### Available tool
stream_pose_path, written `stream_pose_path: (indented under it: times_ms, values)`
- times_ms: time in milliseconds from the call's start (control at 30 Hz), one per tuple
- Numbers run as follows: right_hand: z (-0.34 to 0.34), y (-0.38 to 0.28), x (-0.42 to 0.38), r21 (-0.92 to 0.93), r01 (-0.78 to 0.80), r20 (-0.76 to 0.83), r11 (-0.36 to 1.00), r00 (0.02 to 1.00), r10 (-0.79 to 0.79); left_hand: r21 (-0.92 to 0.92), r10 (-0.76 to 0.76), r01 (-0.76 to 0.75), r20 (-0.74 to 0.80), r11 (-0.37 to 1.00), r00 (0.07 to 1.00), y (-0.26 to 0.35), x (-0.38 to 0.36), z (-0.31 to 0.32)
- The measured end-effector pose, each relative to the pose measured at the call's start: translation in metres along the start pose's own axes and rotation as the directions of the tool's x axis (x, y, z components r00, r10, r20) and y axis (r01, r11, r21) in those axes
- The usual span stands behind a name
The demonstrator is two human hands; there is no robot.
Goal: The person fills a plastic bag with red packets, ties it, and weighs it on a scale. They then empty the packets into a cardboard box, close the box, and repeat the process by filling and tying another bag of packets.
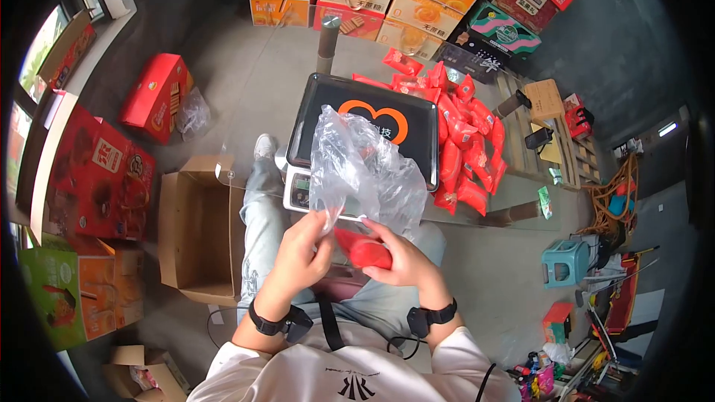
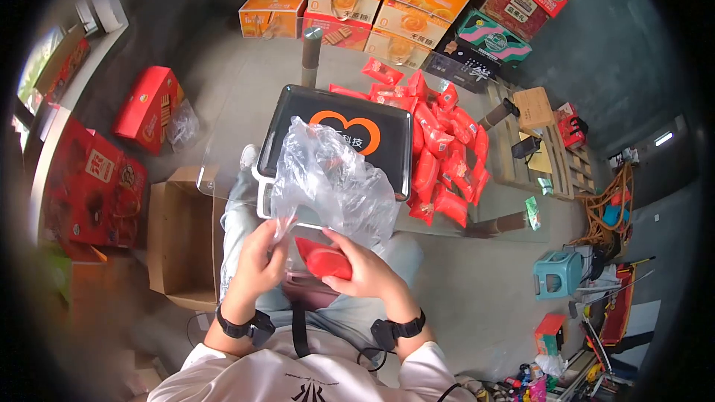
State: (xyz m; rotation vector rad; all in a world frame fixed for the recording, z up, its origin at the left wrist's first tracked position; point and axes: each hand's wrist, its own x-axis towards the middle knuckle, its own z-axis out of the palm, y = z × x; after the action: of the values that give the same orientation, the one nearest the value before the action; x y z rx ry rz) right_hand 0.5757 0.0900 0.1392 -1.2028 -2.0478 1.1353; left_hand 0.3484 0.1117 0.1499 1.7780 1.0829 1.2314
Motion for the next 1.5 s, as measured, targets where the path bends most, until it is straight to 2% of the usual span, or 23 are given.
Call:
stream_pose_path:
  times_ms: [33,133,167,200,267,333,400,467,533,667,700,867,967,1000,1067,1133,1200,1233,1333,1367,1400,1467,1500]
  values:
    - [0.004,-0.001,0.006,-0.041,-0.036,0.069,0.998,0.997,0.039,0.088,0.118,-0.118,0.005,0.989,0.993,-0.001,-0.001,-0.002]
    - [0.019,0.014,0.017,0.091,-0.085,0.026,0.992,0.996,0.083,0.282,0.048,-0.095,0.168,0.955,0.985,0.007,-0.008,-0.014]
    - [0.029,0.032,0.017,0.179,0.037,-0.046,0.983,0.999,-0.03,0.314,0.051,-0.112,0.196,0.943,0.979,0.005,-0.011,-0.016]
    - [0.032,0.035,0.021,0.185,0.045,-0.054,0.982,0.998,-0.036,0.322,0.054,-0.119,0.202,0.939,0.978,0.005,-0.012,-0.017]
    - [0.037,0.04,0.027,0.677,-0.083,-0.114,0.731,0.97,0.216,0.312,0.046,-0.103,0.184,0.945,0.982,0.006,-0.013,-0.018]
    - [0.035,0.046,0.036,0.8,-0.013,-0.179,0.6,0.949,0.259,0.31,0.042,-0.099,0.186,0.946,0.982,0.005,-0.014,-0.018]
    - [0.021,0.044,0.033,0.967,-0.158,0.09,0.202,0.947,0.308,0.303,0.023,-0.073,0.168,0.95,0.985,0.0,-0.015,-0.016]
    - [0.019,0.06,0.032,0.987,-0.124,0.087,0.105,0.949,0.302,0.302,-0.01,-0.046,0.182,0.952,0.983,0.002,-0.015,-0.016]
    - [0.013,0.065,0.035,0.983,-0.055,0.1,-0.176,0.962,0.254,0.302,-0.043,-0.017,0.191,0.953,0.981,0.003,-0.015,-0.016]
    - [0.005,0.061,0.036,0.947,0.042,0.0,-0.32,0.991,0.132,0.305,-0.09,0.037,0.16,0.952,0.983,0.002,-0.016,-0.013]
    - [0.001,0.062,0.039,0.915,0.029,-0.044,-0.402,0.999,-0.029,0.314,-0.118,0.064,0.156,0.947,0.981,0.001,-0.017,-0.013]
    - [0.006,0.068,0.043,0.952,0.176,-0.16,-0.251,0.984,0.084,0.245,-0.197,0.155,0.157,0.957,0.968,0.001,-0.018,-0.011]
    - [0.014,0.083,0.042,0.976,0.199,-0.216,0.087,0.931,0.295,0.185,-0.17,0.144,0.132,0.972,0.976,-0.004,-0.02,-0.007]
    - [0.014,0.074,0.046,0.976,0.2,-0.217,0.087,0.93,0.295,0.141,-0.128,0.112,0.106,0.984,0.986,-0.006,-0.021,-0.007]
    - [0.013,0.052,0.054,0.798,0.365,-0.531,0.48,0.803,0.272,0.093,-0.152,0.143,0.105,0.985,0.983,-0.004,-0.021,-0.007]
    - [0.014,0.063,0.056,0.758,0.384,-0.576,0.528,0.773,0.265,0.044,-0.178,0.174,0.105,0.984,0.978,-0.002,-0.02,-0.006]
    - [0.014,0.067,0.059,0.351,0.335,-0.764,0.874,0.643,0.061,-0.258,-0.255,0.277,0.114,0.926,0.96,-0.001,-0.02,-0.005]
    - [0.013,0.067,0.059,0.351,0.334,-0.764,0.875,0.643,0.061,-0.259,-0.256,0.277,0.114,0.925,0.96,-0.001,-0.02,-0.004]
    - [0.008,0.056,0.065,0.582,0.284,-0.761,0.762,0.522,0.387,-0.396,-0.219,0.269,0.168,0.878,0.961,-0.004,-0.02,-0.001]
    - [0.004,0.05,0.071,0.666,0.433,-0.745,0.607,0.428,0.512,-0.354,-0.22,0.281,0.205,0.892,0.954,-0.005,-0.02,0.002]
    - [-0.006,0.051,0.074,0.675,0.577,-0.735,0.461,0.462,0.497,-0.311,-0.221,0.291,0.241,0.905,0.945,-0.006,-0.021,0.005]
    - [-0.02,0.048,0.065,0.817,0.561,-0.532,0.135,0.642,0.552,-0.235,-0.207,0.267,0.25,0.935,0.946,-0.005,-0.02,0.008]
    - [-0.022,0.038,0.07,0.781,0.602,-0.572,0.167,0.58,0.58,-0.202,-0.202,0.259,0.264,0.945,0.943,-0.006,-0.021,0.009]
